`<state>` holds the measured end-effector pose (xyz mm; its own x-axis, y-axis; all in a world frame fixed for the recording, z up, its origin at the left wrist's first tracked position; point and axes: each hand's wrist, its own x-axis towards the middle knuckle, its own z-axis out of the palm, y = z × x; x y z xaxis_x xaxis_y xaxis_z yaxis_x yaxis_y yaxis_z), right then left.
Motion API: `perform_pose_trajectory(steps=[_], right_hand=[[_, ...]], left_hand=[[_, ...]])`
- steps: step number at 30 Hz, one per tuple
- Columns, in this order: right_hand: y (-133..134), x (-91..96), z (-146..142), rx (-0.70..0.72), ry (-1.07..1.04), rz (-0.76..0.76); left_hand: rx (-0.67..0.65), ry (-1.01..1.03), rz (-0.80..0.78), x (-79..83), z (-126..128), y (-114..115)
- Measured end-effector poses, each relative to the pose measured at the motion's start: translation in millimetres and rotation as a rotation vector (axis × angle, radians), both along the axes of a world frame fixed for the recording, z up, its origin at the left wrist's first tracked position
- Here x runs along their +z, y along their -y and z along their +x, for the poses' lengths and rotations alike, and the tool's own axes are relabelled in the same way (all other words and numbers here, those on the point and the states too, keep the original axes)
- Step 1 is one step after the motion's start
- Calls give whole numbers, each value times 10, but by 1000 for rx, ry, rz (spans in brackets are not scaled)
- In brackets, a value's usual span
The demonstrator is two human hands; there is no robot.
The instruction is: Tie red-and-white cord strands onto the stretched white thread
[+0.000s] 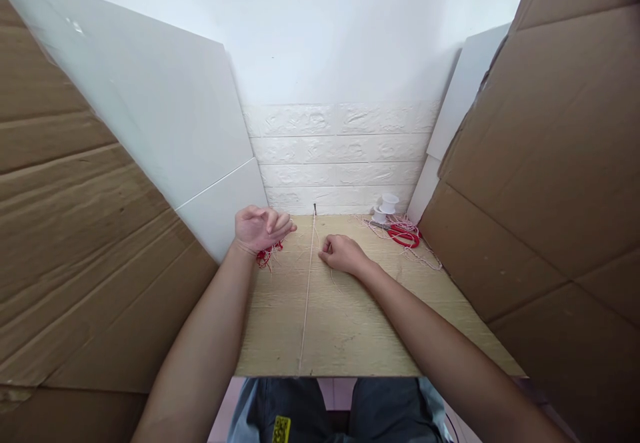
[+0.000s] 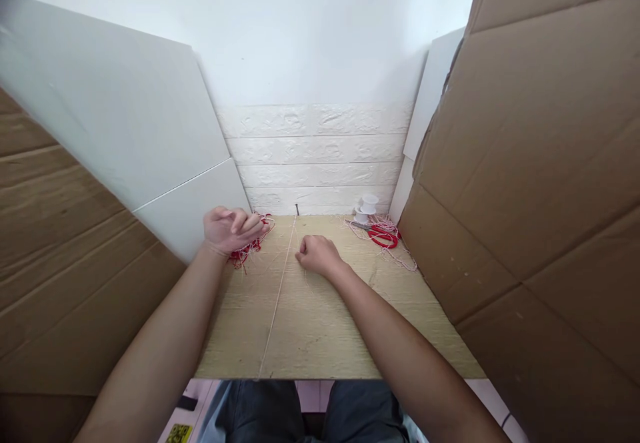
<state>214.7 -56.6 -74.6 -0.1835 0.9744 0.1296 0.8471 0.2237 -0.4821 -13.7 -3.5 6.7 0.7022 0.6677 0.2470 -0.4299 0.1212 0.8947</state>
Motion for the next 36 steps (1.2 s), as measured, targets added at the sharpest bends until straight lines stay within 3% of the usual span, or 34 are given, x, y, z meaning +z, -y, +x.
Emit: perform_pose_trajectory(steps=[6, 11, 16, 19, 27, 36], right_hand=[[-20, -21, 3, 12, -36, -23], [-29, -24, 14, 40, -82, 14], [-16, -8, 12, 8, -159, 53], [5, 13, 2, 13, -198, 89], [-8, 10, -12, 80, -495, 114], [-74, 14, -44, 50, -1051, 60]], left_hand=[[-26, -189, 82, -31, 9, 8], [135, -686, 143, -131, 146, -51], [113, -1012, 266, -349, 193, -158], [119, -1131, 285, -388, 205, -153], [19, -1156, 288, -345, 208, -114], [227, -871, 246, -293, 219, -132]])
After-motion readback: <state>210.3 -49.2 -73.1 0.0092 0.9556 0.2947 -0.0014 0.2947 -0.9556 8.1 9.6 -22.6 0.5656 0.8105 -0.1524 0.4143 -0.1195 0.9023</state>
